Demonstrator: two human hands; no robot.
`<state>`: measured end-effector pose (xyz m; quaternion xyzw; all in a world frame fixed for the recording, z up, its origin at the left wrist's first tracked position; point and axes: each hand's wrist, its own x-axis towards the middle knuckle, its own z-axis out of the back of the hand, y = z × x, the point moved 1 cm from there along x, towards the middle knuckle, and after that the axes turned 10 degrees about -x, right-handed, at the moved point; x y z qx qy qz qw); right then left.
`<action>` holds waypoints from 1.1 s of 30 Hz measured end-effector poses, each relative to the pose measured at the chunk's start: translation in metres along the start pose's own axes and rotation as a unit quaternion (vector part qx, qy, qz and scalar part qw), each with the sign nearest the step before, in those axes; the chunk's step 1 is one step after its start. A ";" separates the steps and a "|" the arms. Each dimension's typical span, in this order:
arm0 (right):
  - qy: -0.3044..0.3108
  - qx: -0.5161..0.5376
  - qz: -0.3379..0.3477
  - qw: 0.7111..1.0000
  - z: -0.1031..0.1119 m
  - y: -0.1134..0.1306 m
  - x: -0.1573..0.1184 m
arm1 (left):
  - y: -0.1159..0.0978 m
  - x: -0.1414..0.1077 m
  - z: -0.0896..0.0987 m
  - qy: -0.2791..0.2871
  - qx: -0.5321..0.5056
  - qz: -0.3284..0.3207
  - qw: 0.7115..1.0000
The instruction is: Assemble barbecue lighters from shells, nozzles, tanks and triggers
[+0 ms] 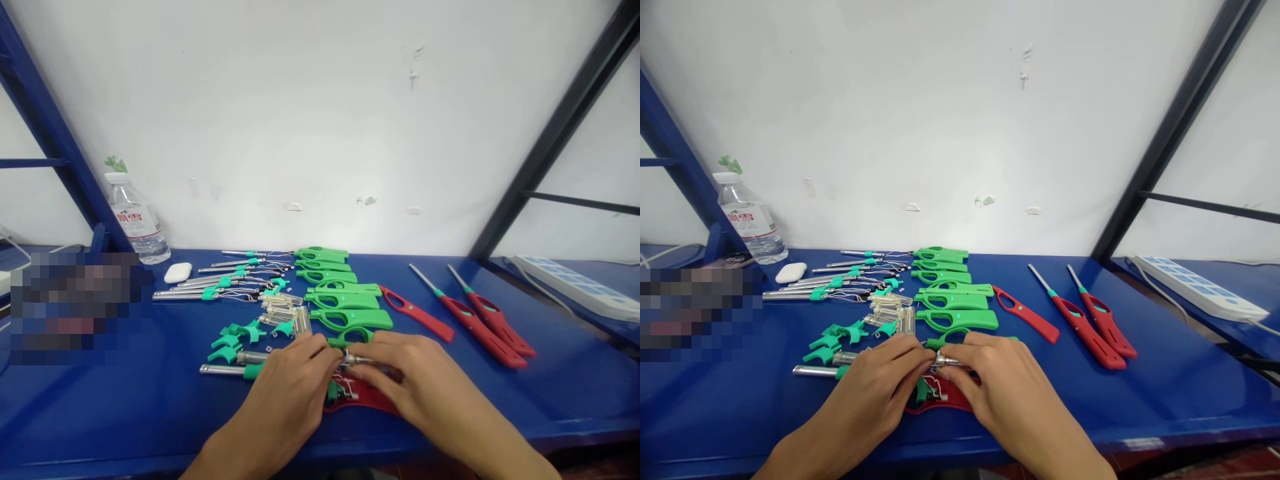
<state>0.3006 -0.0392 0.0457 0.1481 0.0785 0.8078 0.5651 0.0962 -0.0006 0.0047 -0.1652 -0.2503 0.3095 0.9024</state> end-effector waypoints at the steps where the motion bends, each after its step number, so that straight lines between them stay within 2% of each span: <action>1: -0.001 -0.002 0.000 1.000 0.000 0.000 0.000 | 0.000 0.000 0.001 0.003 0.009 -0.004 1.000; 14: -0.013 0.007 0.014 1.000 -0.006 -0.004 0.000 | 0.003 0.001 -0.001 0.030 0.064 -0.012 0.997; 25: -0.016 -0.005 0.025 1.000 -0.005 0.001 0.002 | 0.002 0.000 0.003 0.038 0.057 -0.014 0.998; 33: -0.020 0.019 0.008 1.000 -0.002 -0.004 0.003 | 0.003 0.000 -0.001 0.007 0.015 -0.014 1.000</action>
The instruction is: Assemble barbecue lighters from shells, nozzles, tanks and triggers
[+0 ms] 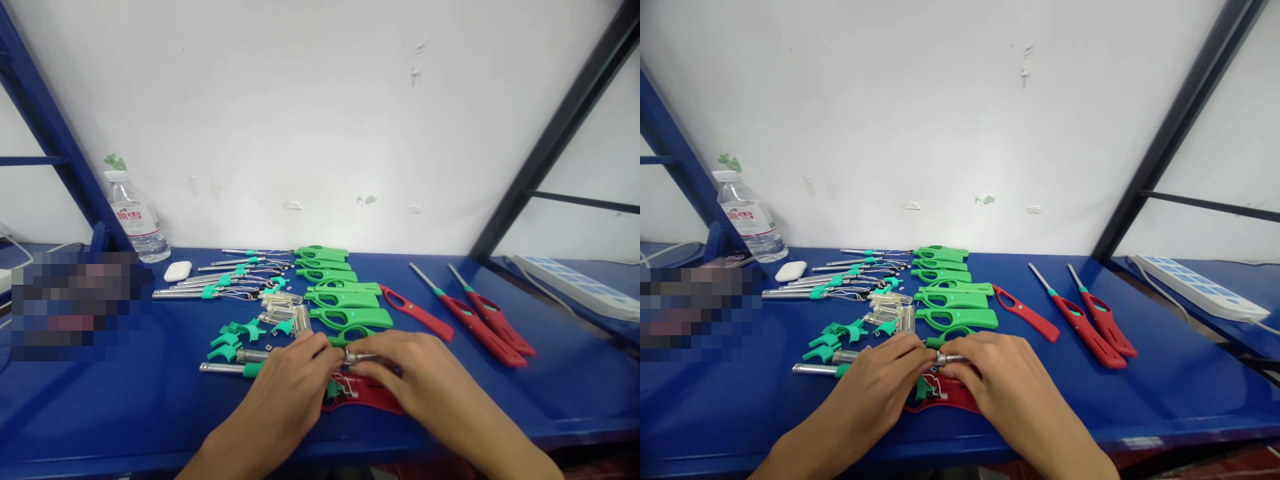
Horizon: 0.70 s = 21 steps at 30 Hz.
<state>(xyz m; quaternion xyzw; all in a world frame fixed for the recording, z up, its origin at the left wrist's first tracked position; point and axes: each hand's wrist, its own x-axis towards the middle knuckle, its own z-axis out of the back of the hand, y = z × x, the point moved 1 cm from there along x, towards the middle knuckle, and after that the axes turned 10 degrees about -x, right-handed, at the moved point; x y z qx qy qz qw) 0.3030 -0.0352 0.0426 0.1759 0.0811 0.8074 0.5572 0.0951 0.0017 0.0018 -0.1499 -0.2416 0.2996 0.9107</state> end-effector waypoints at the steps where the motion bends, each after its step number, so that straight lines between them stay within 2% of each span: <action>1: 0.002 0.000 -0.004 1.000 0.001 0.000 0.000 | 0.000 0.000 0.000 -0.011 -0.010 0.003 1.000; 5: 0.007 -0.010 -0.007 1.000 0.003 0.000 -0.002 | 0.000 0.001 0.000 -0.057 -0.046 0.026 0.997; 8: 0.006 -0.016 -0.006 1.000 0.003 0.002 -0.004 | 0.000 0.002 0.000 -0.071 -0.057 0.028 0.995; 21: 0.019 0.010 0.017 1.000 0.000 0.002 -0.002 | -0.001 -0.002 0.001 -0.052 -0.012 -0.035 0.998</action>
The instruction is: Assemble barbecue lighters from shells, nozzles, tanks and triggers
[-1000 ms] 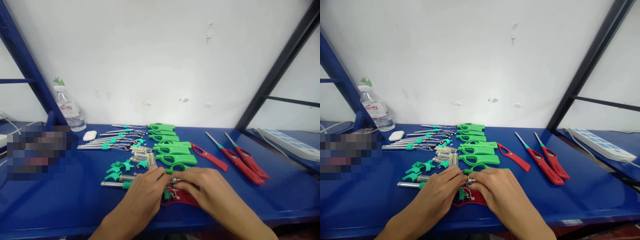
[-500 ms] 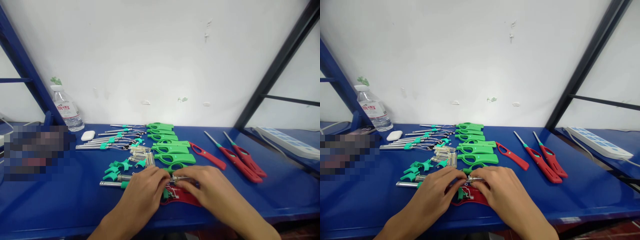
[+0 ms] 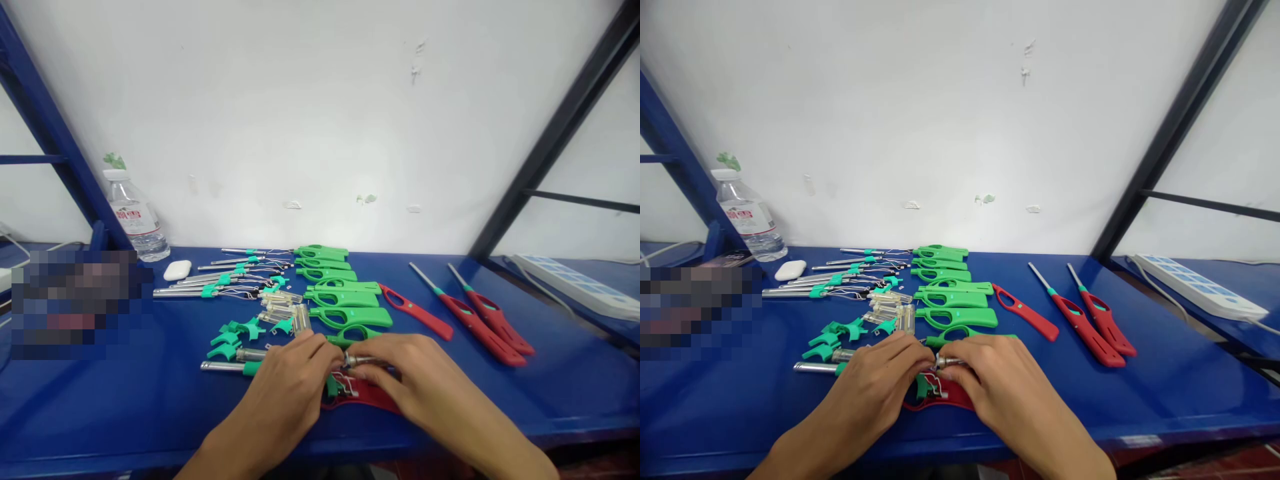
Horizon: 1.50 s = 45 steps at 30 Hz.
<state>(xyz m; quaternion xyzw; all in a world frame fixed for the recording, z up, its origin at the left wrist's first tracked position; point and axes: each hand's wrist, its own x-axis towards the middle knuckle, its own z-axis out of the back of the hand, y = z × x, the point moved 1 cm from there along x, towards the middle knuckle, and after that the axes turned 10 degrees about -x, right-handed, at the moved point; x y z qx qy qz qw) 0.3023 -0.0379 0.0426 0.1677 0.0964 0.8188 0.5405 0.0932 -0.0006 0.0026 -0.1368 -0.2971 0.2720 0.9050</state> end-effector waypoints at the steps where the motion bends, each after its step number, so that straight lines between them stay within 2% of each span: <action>1: 0.000 0.001 0.003 1.000 0.000 -0.001 0.000 | 0.000 0.000 0.000 0.000 0.003 -0.002 1.000; 17: -0.003 0.005 -0.006 1.000 -0.001 0.001 -0.001 | 0.003 0.001 -0.004 -0.018 -0.022 -0.001 1.000; 24: -0.022 -0.049 -0.024 0.998 -0.002 -0.006 -0.004 | 0.000 0.007 -0.003 -0.052 -0.049 0.071 0.995; 28: -0.030 -0.067 -0.029 0.997 -0.003 -0.006 -0.004 | -0.003 0.004 -0.001 -0.060 -0.062 0.084 0.993; 45: -0.006 -0.011 -0.005 1.000 0.002 -0.005 -0.003 | 0.000 0.003 -0.004 -0.078 -0.059 -0.001 0.995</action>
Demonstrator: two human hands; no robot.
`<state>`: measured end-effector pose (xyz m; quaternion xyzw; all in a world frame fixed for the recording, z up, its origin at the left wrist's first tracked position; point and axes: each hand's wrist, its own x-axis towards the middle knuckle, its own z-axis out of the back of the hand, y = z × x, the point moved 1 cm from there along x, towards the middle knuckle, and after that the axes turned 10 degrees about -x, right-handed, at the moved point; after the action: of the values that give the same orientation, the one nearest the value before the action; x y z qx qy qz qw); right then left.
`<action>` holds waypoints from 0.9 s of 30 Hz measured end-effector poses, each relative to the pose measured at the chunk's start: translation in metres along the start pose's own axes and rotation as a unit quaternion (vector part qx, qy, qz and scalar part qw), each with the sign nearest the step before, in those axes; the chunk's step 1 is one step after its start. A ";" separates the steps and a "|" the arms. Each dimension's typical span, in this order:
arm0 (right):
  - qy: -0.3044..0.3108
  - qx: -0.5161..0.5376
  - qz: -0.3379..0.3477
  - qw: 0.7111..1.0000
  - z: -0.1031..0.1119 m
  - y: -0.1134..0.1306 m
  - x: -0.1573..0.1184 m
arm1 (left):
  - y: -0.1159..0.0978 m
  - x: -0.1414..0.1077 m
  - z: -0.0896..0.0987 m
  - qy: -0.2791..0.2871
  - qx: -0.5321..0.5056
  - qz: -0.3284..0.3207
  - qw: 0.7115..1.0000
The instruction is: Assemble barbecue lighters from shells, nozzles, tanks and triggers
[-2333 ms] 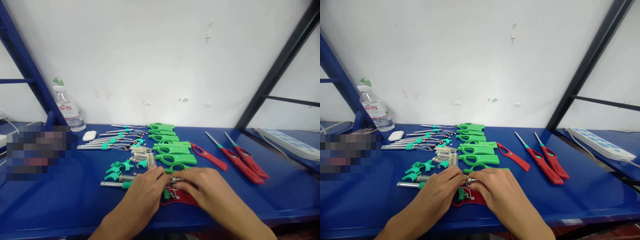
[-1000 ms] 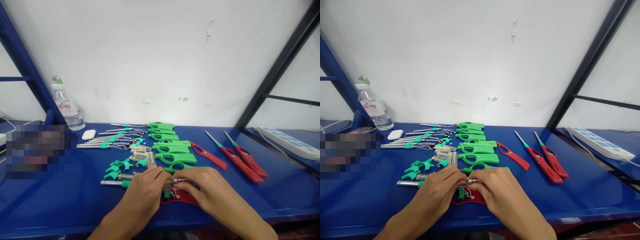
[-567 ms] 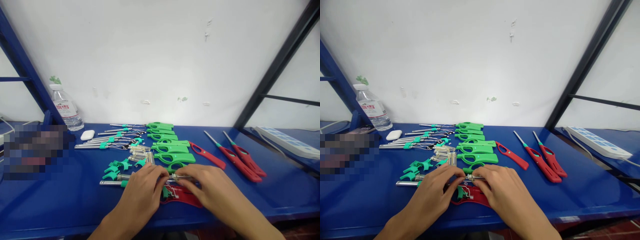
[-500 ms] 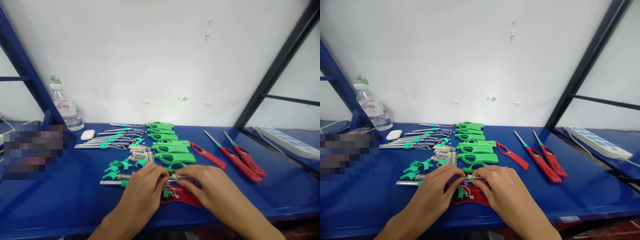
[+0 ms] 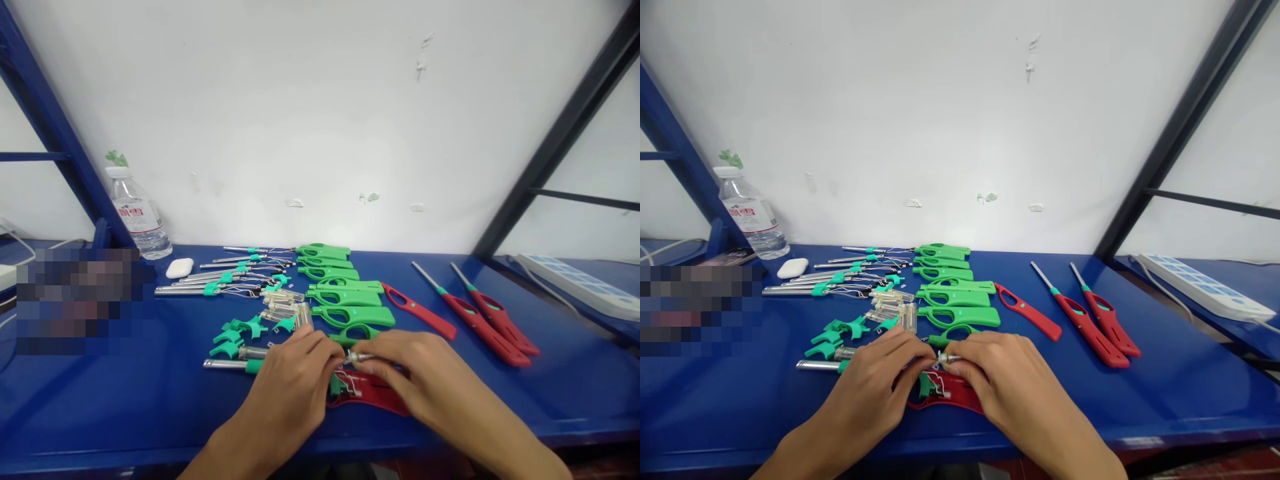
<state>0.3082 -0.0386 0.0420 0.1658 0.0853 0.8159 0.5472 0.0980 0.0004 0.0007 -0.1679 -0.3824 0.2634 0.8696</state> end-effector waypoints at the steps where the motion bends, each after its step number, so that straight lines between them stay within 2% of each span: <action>1: 0.000 0.003 0.001 1.000 0.000 0.000 0.000 | 0.000 0.000 0.000 0.000 0.000 0.001 1.000; 13: 0.004 -0.018 -0.019 1.000 -0.002 -0.001 -0.003 | -0.002 0.003 0.003 0.025 -0.016 0.038 0.999; 18: 0.036 -0.050 -0.029 0.998 -0.002 -0.007 -0.005 | -0.004 0.003 0.018 0.071 -0.014 0.082 0.994; 22: 0.028 -0.064 -0.024 0.997 -0.004 -0.011 -0.005 | -0.007 -0.001 0.029 0.103 0.028 0.110 0.988; 27: 0.030 -0.057 -0.033 0.997 -0.002 -0.012 -0.006 | -0.008 -0.003 0.032 0.155 0.062 0.122 0.978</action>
<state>0.3197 -0.0399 0.0353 0.1068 0.0606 0.8055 0.5797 0.0753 -0.0044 0.0235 -0.1976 -0.2026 0.3620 0.8882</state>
